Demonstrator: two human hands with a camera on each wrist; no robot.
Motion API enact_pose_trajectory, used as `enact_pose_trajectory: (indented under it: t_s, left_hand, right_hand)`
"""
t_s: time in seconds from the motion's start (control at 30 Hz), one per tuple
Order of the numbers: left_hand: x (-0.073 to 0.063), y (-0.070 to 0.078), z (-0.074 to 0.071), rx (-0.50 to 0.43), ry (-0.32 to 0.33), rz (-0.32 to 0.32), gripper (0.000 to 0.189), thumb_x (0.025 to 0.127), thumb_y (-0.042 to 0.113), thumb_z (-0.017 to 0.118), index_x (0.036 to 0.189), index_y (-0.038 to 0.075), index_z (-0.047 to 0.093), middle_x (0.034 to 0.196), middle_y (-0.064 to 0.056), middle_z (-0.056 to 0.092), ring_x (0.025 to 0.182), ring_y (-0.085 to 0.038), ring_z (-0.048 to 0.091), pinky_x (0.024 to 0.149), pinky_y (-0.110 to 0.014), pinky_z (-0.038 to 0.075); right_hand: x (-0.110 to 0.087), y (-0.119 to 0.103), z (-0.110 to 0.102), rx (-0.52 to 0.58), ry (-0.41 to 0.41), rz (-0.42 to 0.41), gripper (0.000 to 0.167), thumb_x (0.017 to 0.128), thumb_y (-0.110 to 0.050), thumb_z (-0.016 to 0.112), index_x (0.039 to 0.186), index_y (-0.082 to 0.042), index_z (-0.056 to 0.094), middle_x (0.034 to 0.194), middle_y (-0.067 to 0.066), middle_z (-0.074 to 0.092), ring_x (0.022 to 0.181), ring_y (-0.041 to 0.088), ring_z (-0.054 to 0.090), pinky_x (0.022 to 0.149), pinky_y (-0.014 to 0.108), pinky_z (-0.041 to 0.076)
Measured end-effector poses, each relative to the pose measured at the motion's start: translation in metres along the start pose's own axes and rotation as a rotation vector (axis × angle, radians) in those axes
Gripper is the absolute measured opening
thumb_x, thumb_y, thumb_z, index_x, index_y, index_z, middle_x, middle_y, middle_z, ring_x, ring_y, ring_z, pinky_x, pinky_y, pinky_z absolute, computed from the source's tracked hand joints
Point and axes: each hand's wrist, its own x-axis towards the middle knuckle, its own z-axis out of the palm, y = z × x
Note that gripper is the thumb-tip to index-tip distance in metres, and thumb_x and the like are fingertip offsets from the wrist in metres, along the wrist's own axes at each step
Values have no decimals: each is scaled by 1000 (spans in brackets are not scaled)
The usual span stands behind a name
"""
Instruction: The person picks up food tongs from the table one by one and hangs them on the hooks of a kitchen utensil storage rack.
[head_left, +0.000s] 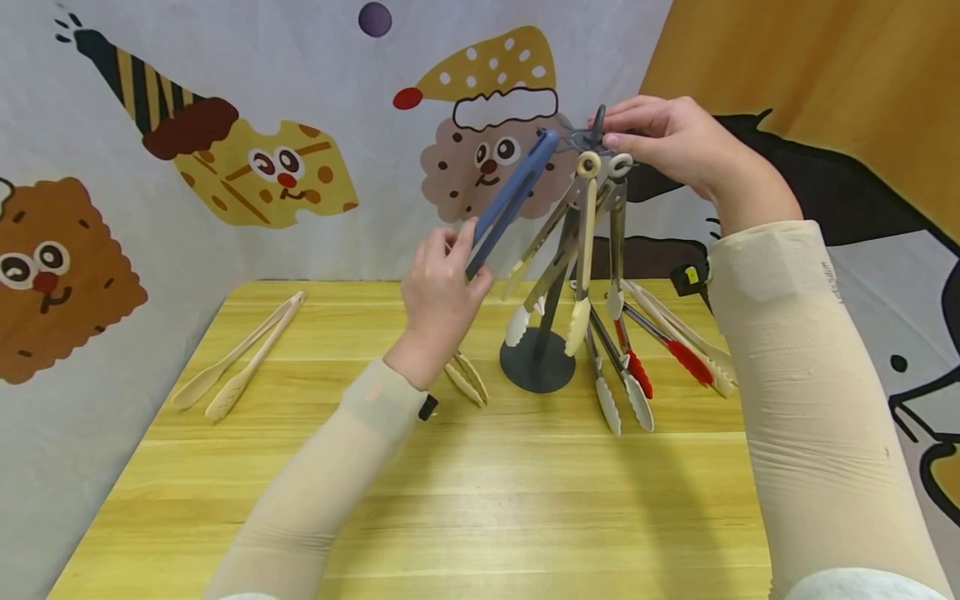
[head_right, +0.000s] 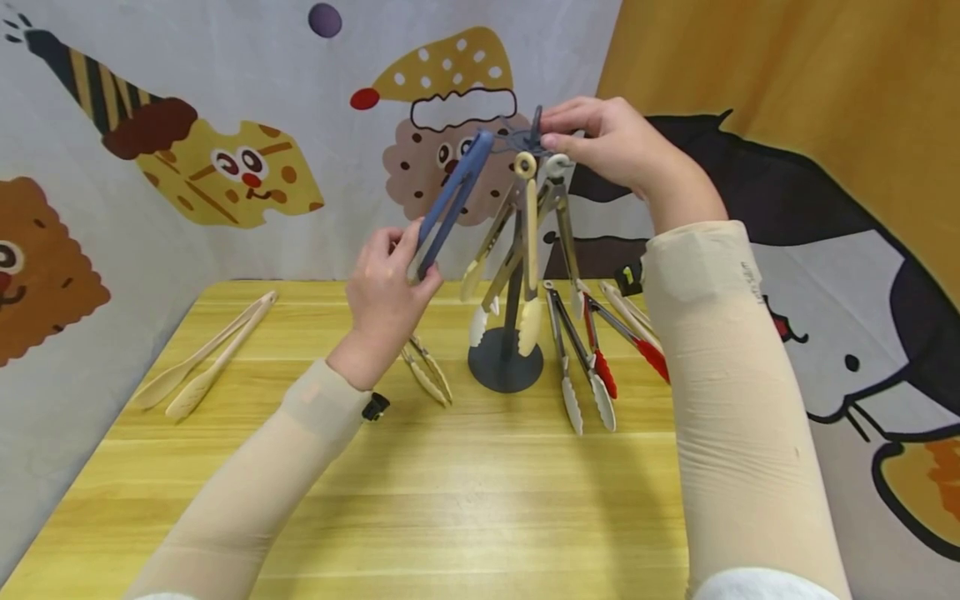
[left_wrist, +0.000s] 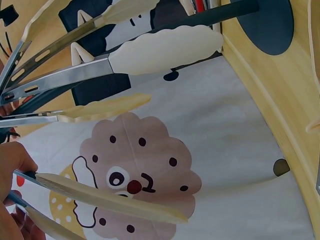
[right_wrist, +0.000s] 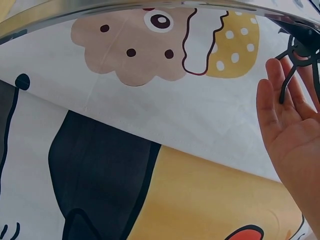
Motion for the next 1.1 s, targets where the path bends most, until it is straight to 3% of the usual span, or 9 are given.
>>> enact_pose_trajectory:
  t_s: [0.8, 1.1]
  left_hand:
    - [2, -3, 4, 59, -25, 22, 42, 80, 21, 70, 121, 15, 63, 96, -7, 57, 77, -21, 57, 48, -33, 47]
    - [5, 1, 19, 32, -44, 35, 45, 79, 25, 72, 121, 15, 63, 95, -5, 57, 78, -19, 58, 50, -31, 48]
  right_hand:
    - [0, -9, 9, -13, 32, -11, 45, 95, -38, 53, 133, -13, 57, 142, 0, 43, 130, 20, 35, 112, 44, 28]
    - [-1, -8, 7, -10, 43, 18, 46, 95, -40, 52, 134, -16, 56, 143, -1, 42, 135, 21, 32, 114, 46, 24]
